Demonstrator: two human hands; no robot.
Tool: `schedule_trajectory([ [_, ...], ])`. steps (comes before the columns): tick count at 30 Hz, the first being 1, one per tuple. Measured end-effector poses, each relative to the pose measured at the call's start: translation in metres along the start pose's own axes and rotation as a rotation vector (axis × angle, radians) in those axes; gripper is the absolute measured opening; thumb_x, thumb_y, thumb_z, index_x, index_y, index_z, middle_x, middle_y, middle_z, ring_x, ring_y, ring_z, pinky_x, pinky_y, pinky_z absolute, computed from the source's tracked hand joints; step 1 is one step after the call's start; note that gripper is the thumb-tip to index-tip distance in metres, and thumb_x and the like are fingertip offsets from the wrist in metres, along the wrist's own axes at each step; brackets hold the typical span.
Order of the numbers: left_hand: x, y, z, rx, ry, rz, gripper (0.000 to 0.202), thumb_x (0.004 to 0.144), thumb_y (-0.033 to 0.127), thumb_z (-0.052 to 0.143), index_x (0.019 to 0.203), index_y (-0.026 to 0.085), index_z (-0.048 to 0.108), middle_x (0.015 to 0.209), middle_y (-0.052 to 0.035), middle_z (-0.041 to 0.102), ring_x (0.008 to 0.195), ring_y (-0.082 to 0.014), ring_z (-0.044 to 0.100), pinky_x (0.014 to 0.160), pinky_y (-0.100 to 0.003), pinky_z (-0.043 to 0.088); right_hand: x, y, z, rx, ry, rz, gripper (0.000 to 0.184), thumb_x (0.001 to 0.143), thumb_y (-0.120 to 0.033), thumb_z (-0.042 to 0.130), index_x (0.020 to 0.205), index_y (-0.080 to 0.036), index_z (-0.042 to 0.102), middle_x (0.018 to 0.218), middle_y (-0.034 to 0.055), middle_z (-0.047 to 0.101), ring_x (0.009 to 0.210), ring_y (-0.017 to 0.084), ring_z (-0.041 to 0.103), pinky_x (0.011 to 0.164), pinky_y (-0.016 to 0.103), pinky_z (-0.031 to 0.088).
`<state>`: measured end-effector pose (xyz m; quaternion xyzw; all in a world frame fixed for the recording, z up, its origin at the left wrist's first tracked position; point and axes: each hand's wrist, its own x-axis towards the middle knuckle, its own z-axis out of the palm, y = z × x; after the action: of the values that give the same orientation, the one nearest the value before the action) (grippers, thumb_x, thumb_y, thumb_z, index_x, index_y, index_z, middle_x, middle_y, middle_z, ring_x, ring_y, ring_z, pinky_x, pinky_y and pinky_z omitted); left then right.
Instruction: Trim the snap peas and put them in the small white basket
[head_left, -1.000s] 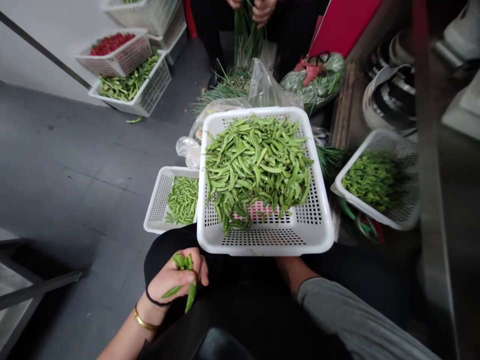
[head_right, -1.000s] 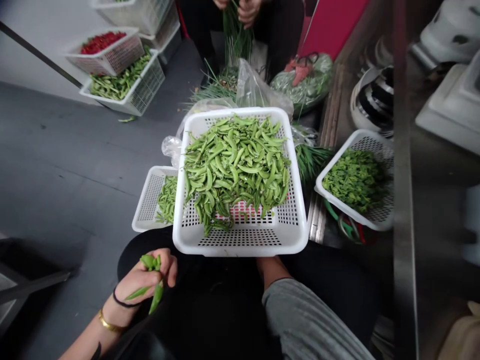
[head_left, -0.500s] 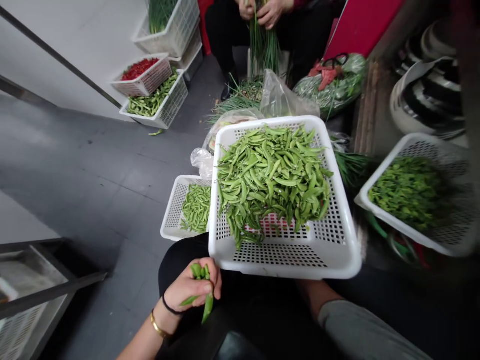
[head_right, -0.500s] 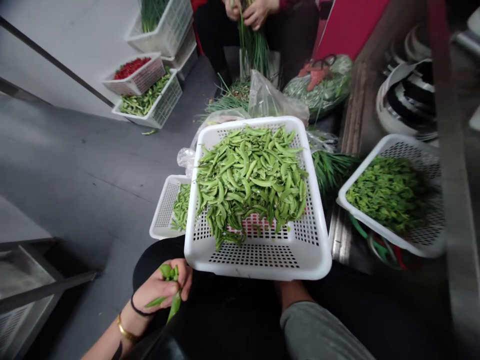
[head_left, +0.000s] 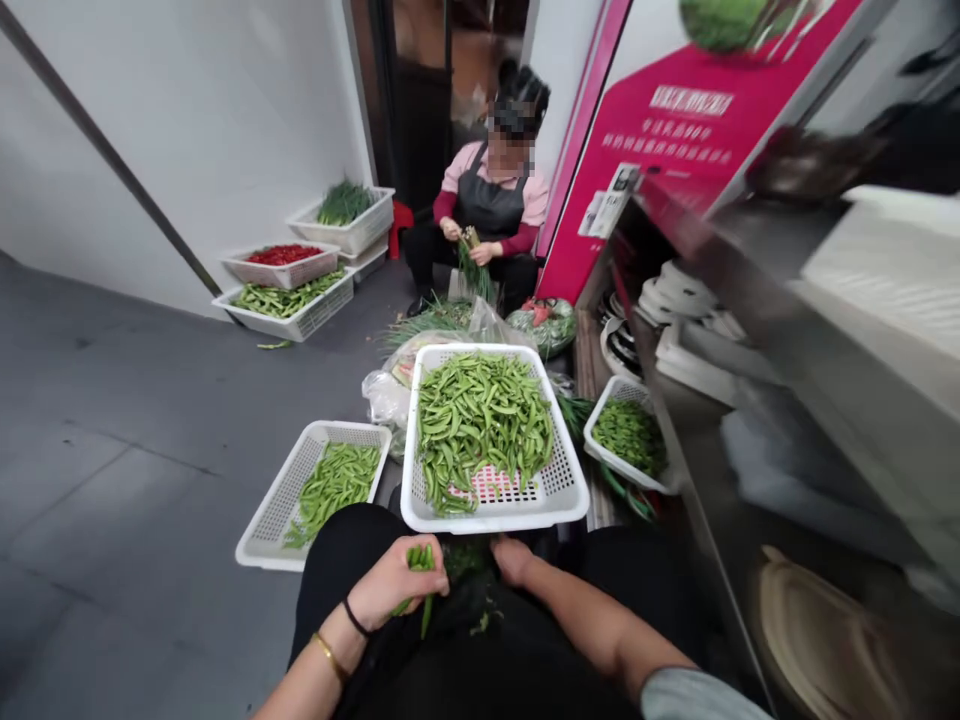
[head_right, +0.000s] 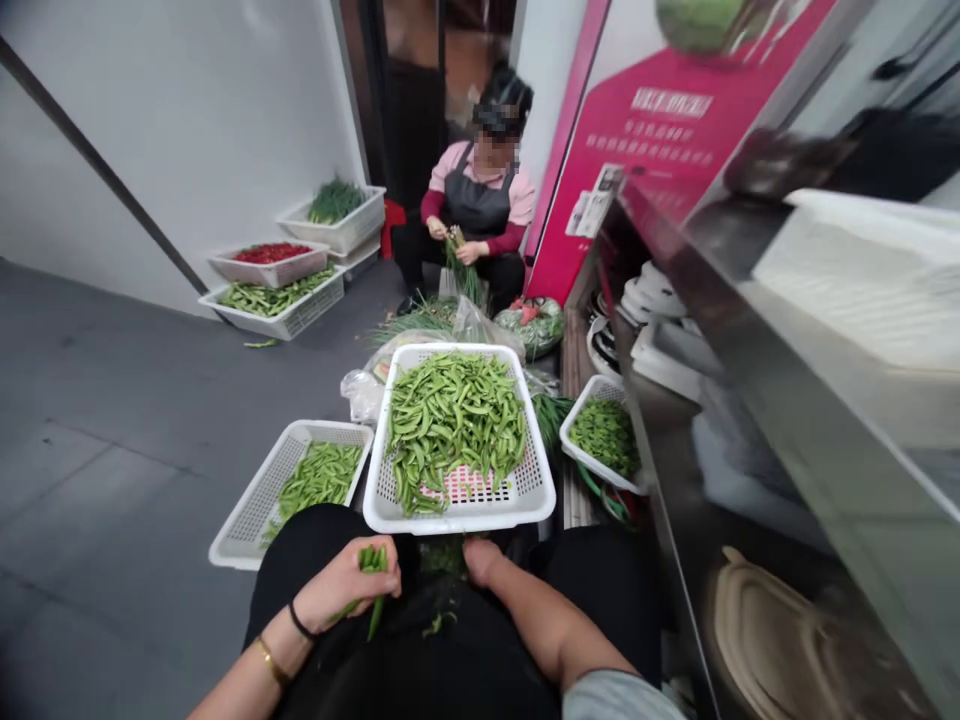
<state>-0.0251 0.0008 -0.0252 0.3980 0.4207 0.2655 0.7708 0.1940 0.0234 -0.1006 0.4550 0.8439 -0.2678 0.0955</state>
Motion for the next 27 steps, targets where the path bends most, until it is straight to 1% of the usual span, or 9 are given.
schedule_trajectory([
  [3,0.001,-0.006,0.018,0.023,0.032,0.002,0.030,0.061,0.031,0.076,0.067,0.013,0.053,0.058,-0.0048,0.065,0.029,-0.0018,0.033,0.029,-0.015,0.017,-0.010,-0.007,0.009,-0.048,-0.055,0.062,0.019,0.089,-0.022,0.054,0.103,-0.012,0.061,0.097,0.0071,0.065,0.085,0.017,0.063,0.075,0.033,0.052],
  [6,-0.002,-0.011,0.027,0.063,0.076,0.012,0.028,0.061,0.032,0.074,0.069,0.012,0.055,0.051,-0.0002,0.060,0.029,-0.0023,0.033,0.029,-0.015,0.018,-0.030,-0.012,0.008,-0.026,-0.027,0.087,0.015,0.080,-0.008,0.054,0.085,-0.012,0.067,0.087,0.0087,0.068,0.079,0.020,0.066,0.068,0.028,0.049],
  [10,-0.010,-0.010,0.035,0.142,0.059,0.013,0.028,0.061,0.032,0.074,0.068,0.012,0.057,0.049,0.0015,0.057,0.029,-0.0019,0.032,0.030,-0.015,0.018,-0.070,-0.006,-0.017,0.096,0.083,0.142,0.004,0.069,-0.011,0.064,0.071,-0.013,0.066,0.074,0.0071,0.069,0.074,0.020,0.066,0.063,0.023,0.045],
  [12,-0.012,-0.006,0.042,0.152,0.042,-0.012,0.029,0.061,0.033,0.075,0.071,0.010,0.059,0.049,0.0006,0.057,0.029,-0.0020,0.033,0.030,-0.016,0.018,-0.088,-0.005,-0.035,0.176,0.186,0.176,0.009,0.077,-0.016,0.058,0.078,-0.013,0.067,0.075,0.0069,0.070,0.073,0.017,0.066,0.064,0.021,0.045],
  [15,-0.011,0.000,0.059,0.121,0.054,-0.029,0.037,0.059,0.036,0.077,0.081,0.009,0.063,0.049,0.0005,0.058,0.029,-0.0024,0.033,0.030,-0.016,0.019,-0.107,-0.014,-0.057,0.396,0.378,0.216,0.025,0.090,-0.027,0.042,0.092,-0.013,0.063,0.070,0.0045,0.068,0.062,0.012,0.064,0.062,0.021,0.047],
  [17,-0.011,0.006,0.070,0.060,0.128,0.039,0.044,0.059,0.038,0.078,0.088,0.008,0.064,0.052,0.0010,0.058,0.030,-0.0021,0.034,0.031,-0.016,0.020,-0.112,-0.026,-0.064,0.823,0.606,0.177,0.023,0.086,-0.035,0.050,0.083,-0.014,0.060,0.059,0.0009,0.063,0.052,0.011,0.059,0.056,0.022,0.047],
  [18,-0.011,0.009,0.075,0.028,0.167,0.097,0.045,0.060,0.038,0.078,0.092,0.009,0.065,0.054,0.0010,0.059,0.031,-0.0019,0.035,0.032,-0.016,0.021,-0.112,-0.032,-0.065,1.005,0.669,0.117,0.024,0.082,-0.039,0.056,0.080,-0.015,0.059,0.057,-0.0007,0.062,0.049,0.011,0.058,0.054,0.022,0.047],
  [21,-0.012,0.020,0.085,-0.044,0.230,0.204,0.042,0.061,0.034,0.079,0.093,0.009,0.066,0.058,0.0009,0.060,0.034,-0.0020,0.039,0.033,-0.016,0.025,-0.106,-0.049,-0.060,1.315,0.742,0.008,0.028,0.074,-0.043,0.066,0.077,-0.016,0.057,0.058,-0.0022,0.063,0.049,0.010,0.059,0.052,0.023,0.049],
  [27,-0.014,0.022,0.093,-0.092,0.247,0.246,0.034,0.063,0.030,0.079,0.086,0.010,0.065,0.056,0.0017,0.059,0.035,-0.0026,0.040,0.033,-0.016,0.027,-0.097,-0.070,-0.048,1.387,0.761,-0.026,0.029,0.074,-0.042,0.068,0.075,-0.016,0.056,0.063,-0.0013,0.065,0.055,0.010,0.064,0.054,0.023,0.053],
])
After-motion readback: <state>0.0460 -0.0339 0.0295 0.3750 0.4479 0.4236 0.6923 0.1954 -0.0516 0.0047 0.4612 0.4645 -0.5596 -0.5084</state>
